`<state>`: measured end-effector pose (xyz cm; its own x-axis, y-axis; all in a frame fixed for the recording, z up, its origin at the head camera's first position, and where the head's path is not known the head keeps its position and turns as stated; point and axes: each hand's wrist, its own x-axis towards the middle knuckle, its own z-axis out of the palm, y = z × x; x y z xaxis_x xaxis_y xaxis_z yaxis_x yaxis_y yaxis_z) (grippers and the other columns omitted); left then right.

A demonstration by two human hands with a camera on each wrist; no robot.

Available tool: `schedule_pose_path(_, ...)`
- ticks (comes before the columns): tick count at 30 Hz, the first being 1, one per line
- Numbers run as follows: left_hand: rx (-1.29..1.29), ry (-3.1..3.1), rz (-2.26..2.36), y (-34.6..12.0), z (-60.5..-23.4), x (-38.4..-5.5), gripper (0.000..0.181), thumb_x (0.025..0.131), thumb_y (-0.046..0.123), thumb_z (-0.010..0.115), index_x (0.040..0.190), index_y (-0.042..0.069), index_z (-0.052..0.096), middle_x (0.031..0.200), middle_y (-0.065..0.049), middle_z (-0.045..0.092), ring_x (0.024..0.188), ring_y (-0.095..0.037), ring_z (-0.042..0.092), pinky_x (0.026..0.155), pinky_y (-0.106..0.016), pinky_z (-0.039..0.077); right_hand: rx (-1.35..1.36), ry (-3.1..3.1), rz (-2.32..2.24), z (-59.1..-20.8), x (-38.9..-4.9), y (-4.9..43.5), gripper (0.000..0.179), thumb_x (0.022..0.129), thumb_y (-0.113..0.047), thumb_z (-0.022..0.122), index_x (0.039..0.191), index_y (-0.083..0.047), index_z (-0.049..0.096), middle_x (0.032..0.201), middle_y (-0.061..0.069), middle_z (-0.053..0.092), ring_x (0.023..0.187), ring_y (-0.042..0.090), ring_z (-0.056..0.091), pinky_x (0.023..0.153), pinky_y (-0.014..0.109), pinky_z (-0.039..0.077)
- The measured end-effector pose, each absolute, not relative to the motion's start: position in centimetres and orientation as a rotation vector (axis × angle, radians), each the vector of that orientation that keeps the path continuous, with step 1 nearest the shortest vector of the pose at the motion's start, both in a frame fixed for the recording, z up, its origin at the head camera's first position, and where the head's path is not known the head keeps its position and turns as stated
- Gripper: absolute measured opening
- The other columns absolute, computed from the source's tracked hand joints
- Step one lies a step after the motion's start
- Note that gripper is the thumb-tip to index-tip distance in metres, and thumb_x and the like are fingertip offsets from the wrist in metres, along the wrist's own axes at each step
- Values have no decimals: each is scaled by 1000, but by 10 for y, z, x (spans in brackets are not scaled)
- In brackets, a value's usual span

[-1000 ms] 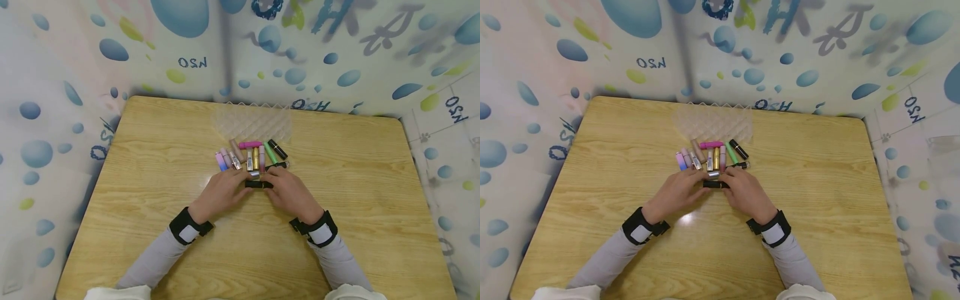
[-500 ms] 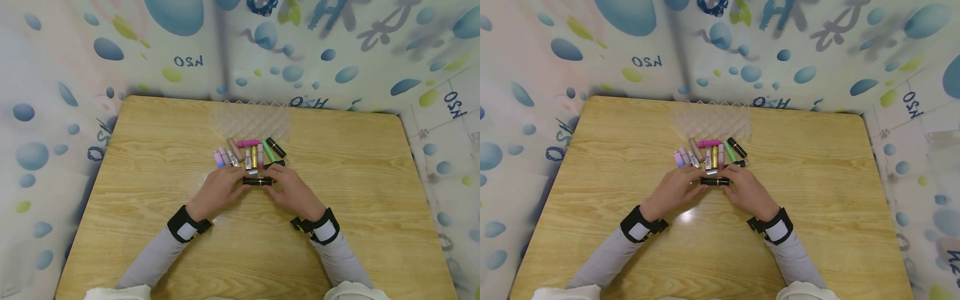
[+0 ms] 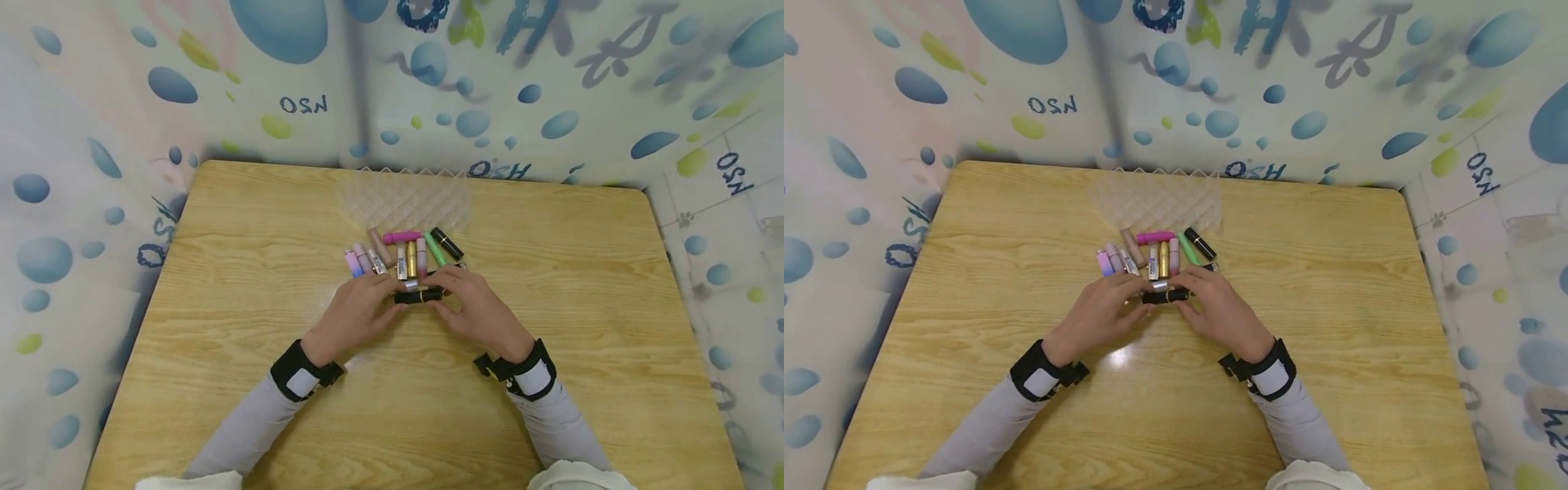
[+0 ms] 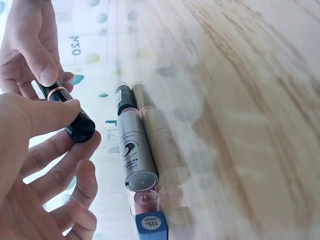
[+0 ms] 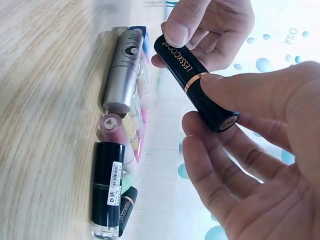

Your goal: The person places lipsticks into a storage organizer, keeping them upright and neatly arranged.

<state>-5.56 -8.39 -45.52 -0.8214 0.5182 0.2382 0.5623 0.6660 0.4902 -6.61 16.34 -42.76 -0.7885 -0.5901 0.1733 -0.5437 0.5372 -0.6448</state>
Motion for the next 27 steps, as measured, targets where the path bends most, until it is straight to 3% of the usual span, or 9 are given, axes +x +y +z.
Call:
schedule_pose_path(8, -916, -2760, -891, -82, -456, -54, 29, 90, 26, 78, 115, 13, 73, 109, -3, 77, 89, -16, 69, 70, -33, 56, -1035, 2692, -1168, -421, -63, 162, 35, 88, -8, 79, 122, -6, 73, 121, 5, 70, 106, 17, 68, 87, 35, 61)
schedule_pose_path(17, -958, -2726, -930, -80, -455, -51, 28, 92, 25, 75, 117, 13, 72, 109, -1, 76, 84, -14, 67, 64, -29, 54, -1069, 2671, -1250, -419, -61, 160, 34, 87, -6, 80, 120, -6, 73, 117, 4, 71, 96, 13, 64, 76, 37, 60)
schedule_pose_path(27, -969, -2705, -966, -79, -453, -51, 29, 93, 28, 75, 118, 14, 70, 104, 1, 74, 84, -12, 66, 65, -28, 55, -1147, 2643, -1354, -415, -61, 157, 34, 87, -7, 80, 121, -4, 72, 119, 7, 73, 100, 15, 66, 74, 39, 60)
